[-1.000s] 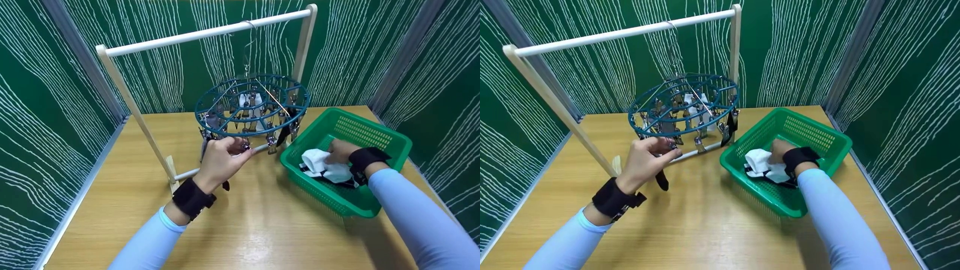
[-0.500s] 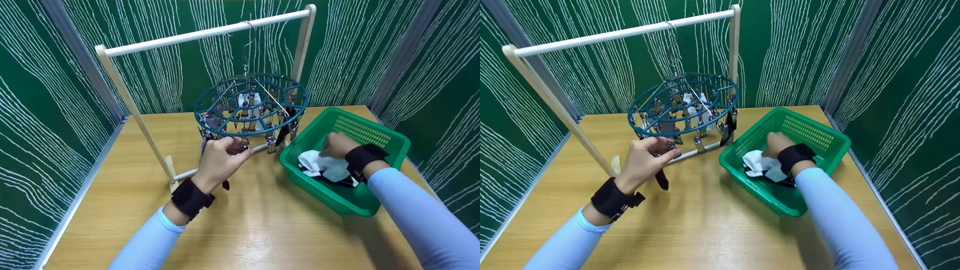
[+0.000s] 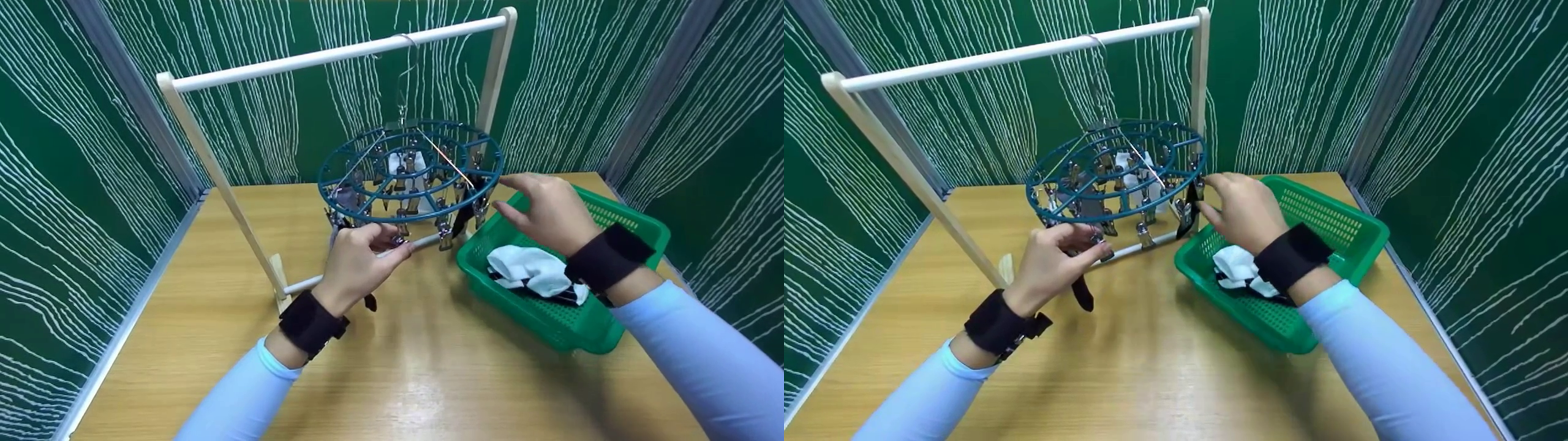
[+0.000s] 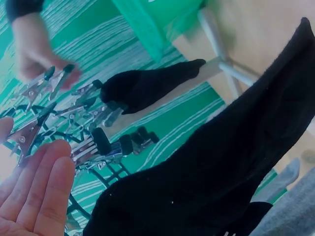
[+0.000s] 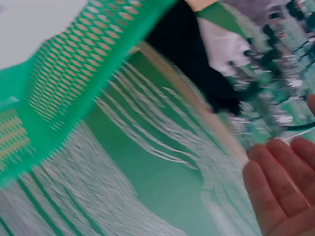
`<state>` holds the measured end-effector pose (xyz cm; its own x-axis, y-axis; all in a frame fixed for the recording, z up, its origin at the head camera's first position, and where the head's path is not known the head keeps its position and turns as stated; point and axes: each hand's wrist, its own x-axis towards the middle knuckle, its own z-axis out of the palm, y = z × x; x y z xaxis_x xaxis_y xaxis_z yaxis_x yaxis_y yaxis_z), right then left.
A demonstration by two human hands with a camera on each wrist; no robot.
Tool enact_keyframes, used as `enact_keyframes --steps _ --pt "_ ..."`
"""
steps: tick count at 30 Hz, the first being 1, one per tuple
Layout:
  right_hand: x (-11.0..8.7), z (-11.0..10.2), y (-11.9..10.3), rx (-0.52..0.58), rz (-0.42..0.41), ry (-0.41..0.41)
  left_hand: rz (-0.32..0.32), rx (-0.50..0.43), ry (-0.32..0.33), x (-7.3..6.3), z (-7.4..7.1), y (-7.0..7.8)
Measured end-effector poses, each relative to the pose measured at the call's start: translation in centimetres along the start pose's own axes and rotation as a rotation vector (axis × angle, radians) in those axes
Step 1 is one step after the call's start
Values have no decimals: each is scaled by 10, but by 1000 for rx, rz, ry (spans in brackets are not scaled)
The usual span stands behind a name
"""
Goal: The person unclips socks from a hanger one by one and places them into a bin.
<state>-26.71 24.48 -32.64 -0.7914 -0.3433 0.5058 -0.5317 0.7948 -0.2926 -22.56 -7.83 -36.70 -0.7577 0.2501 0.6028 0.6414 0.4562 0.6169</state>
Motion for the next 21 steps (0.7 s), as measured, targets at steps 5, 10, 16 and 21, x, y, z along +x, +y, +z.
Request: enact_keyframes --steps 5,10,16,21 --pt "-3 -3 -26 -167 -201 209 1 22 6 1 -1 0" --pt "-5 -2 -42 -240 -339 325 -9 41 -6 1 -2 0" --pt "-2 4 -63 -249 -536 333 24 38 1 1 -1 0" --pt "2 12 -80 -272 -700 321 37 66 4 0 -2 1"
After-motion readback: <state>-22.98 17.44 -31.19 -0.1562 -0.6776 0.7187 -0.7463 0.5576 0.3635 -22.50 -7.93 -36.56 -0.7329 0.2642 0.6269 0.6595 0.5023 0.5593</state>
